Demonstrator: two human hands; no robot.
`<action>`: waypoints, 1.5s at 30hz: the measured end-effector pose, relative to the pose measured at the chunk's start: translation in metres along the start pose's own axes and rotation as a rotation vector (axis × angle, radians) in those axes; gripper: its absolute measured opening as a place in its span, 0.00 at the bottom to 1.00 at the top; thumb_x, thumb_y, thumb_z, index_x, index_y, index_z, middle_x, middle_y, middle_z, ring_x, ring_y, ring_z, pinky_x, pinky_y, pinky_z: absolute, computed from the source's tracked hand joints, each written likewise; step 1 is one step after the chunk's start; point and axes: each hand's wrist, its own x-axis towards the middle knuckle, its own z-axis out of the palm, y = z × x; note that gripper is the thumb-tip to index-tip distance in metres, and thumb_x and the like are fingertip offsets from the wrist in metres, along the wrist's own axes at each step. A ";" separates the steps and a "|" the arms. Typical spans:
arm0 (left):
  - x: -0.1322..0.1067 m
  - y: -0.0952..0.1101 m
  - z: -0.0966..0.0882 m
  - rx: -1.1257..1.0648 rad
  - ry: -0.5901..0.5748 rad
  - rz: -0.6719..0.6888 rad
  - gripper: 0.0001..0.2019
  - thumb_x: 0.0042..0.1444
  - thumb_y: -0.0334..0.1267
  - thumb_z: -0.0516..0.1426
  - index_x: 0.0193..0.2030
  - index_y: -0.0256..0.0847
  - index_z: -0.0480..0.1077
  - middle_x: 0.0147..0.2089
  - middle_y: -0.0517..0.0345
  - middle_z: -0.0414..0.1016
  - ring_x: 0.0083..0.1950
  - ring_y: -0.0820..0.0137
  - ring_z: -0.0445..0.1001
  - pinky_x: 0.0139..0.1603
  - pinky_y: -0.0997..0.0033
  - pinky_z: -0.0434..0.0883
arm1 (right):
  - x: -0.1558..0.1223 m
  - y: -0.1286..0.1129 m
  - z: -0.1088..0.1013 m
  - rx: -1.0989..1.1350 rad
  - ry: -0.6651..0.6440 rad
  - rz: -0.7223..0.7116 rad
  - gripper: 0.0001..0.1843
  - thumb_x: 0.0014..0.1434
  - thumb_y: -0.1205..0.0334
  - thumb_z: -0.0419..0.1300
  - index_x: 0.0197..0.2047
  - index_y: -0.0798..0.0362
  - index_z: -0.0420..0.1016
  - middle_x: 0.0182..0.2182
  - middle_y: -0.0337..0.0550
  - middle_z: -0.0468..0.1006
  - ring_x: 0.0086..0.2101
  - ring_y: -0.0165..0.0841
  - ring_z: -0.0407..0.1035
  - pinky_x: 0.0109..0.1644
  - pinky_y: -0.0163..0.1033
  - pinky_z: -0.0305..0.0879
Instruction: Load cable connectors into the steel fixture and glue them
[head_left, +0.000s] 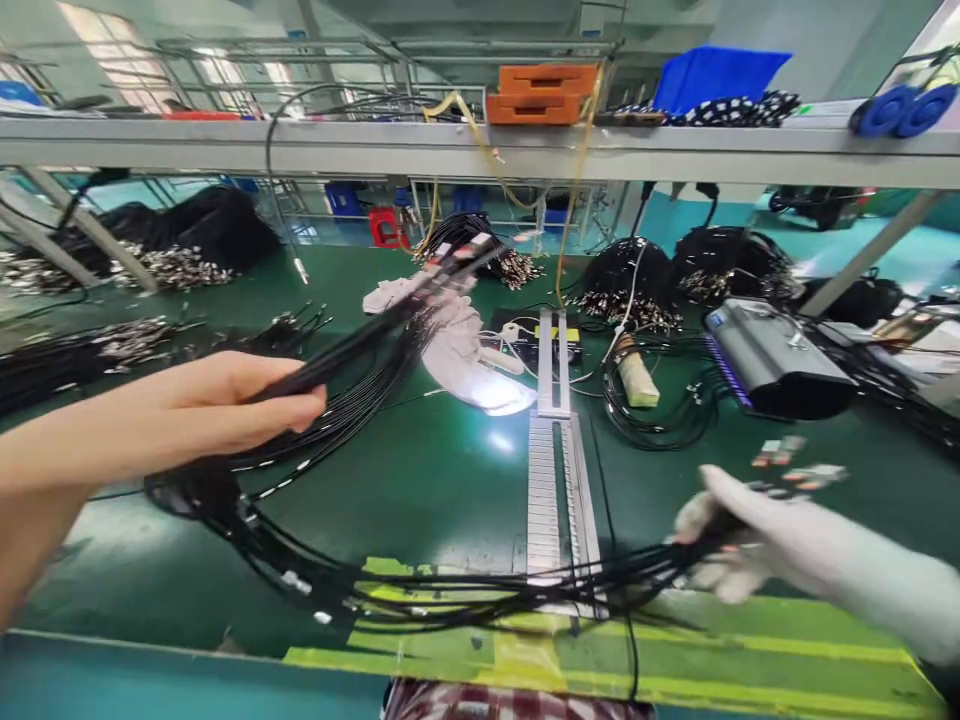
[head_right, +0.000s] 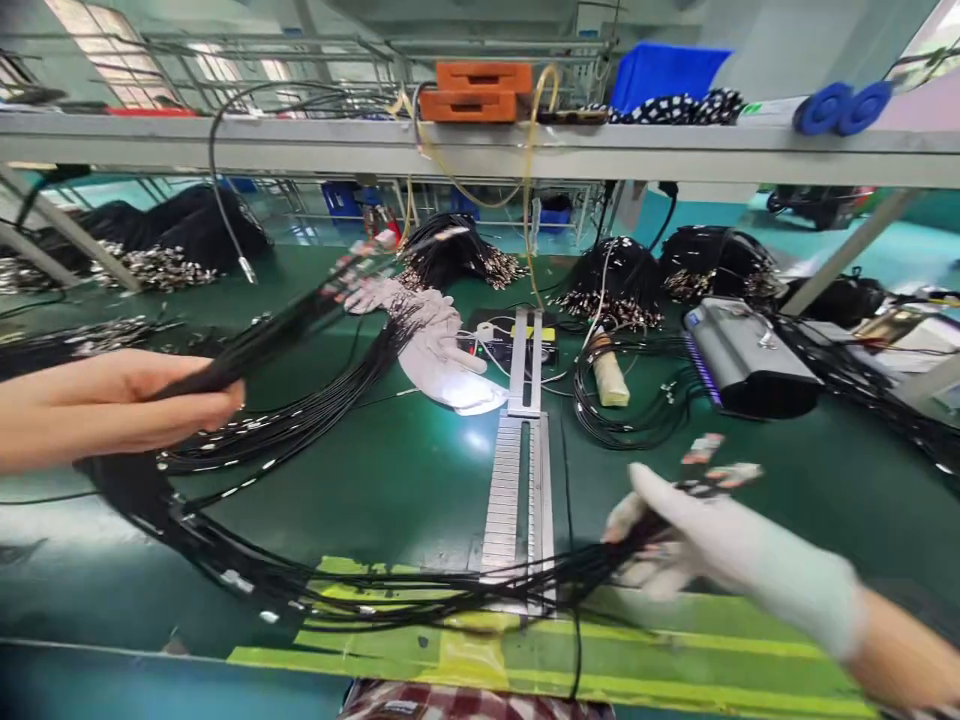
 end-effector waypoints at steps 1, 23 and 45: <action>0.011 0.016 0.003 0.052 -0.024 0.017 0.13 0.60 0.44 0.56 0.31 0.35 0.69 0.24 0.74 0.59 0.24 0.86 0.55 0.24 0.94 0.54 | 0.012 0.000 0.008 0.052 -0.056 0.095 0.27 0.66 0.40 0.53 0.33 0.55 0.79 0.25 0.48 0.80 0.24 0.33 0.77 0.25 0.34 0.71; 0.063 -0.078 0.218 0.527 -0.236 0.338 0.39 0.49 0.58 0.66 0.63 0.41 0.61 0.58 0.44 0.70 0.56 0.53 0.71 0.56 0.55 0.69 | 0.055 0.098 -0.018 0.730 -0.024 0.367 0.22 0.69 0.47 0.52 0.50 0.55 0.77 0.44 0.52 0.83 0.42 0.35 0.79 0.48 0.36 0.76; 0.101 -0.096 0.146 0.500 -0.081 0.410 0.21 0.67 0.52 0.51 0.61 0.45 0.65 0.60 0.50 0.70 0.60 0.61 0.68 0.61 0.61 0.64 | 0.135 0.038 -0.019 -0.286 -0.087 -0.181 0.25 0.65 0.42 0.54 0.52 0.53 0.76 0.48 0.57 0.82 0.45 0.41 0.79 0.47 0.45 0.77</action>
